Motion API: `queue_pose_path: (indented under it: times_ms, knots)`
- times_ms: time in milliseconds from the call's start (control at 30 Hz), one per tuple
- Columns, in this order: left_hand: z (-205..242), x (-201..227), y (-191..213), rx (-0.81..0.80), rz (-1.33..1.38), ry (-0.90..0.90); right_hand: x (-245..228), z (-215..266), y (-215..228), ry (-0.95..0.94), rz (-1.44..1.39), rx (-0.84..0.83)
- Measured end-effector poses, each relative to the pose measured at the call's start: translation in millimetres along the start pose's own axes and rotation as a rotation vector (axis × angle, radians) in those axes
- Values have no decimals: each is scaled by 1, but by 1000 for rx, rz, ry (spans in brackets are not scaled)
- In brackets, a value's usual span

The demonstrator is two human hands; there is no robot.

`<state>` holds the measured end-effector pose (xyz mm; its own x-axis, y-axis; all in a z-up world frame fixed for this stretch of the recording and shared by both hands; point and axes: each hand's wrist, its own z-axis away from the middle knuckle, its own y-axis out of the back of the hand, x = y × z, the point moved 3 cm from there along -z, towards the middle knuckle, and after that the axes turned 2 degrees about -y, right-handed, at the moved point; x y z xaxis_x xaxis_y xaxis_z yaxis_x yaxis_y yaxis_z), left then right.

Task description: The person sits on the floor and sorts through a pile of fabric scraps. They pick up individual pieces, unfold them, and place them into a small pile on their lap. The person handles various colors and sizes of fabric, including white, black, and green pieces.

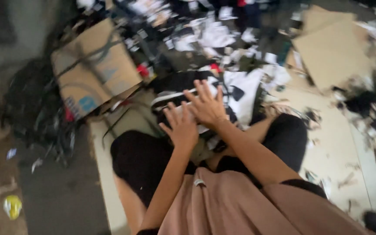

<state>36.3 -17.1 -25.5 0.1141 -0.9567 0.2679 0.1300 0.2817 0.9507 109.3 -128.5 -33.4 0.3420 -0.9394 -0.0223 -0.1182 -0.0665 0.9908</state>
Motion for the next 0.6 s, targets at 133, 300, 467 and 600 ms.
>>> queue_pose_path:
  times_ms: [133,300,467,600]
  knots:
    - [-2,48,29,-27,-22,-20,27,15,40,-30,-222,173]
    - [-33,156,30,401,-196,-322,129,35,73,-162,-124,206]
    - [-65,286,3,-151,55,-588,266,77,63,-499,-36,73]
    - [-84,352,-44,-197,57,-672,339,106,26,-611,165,-25]
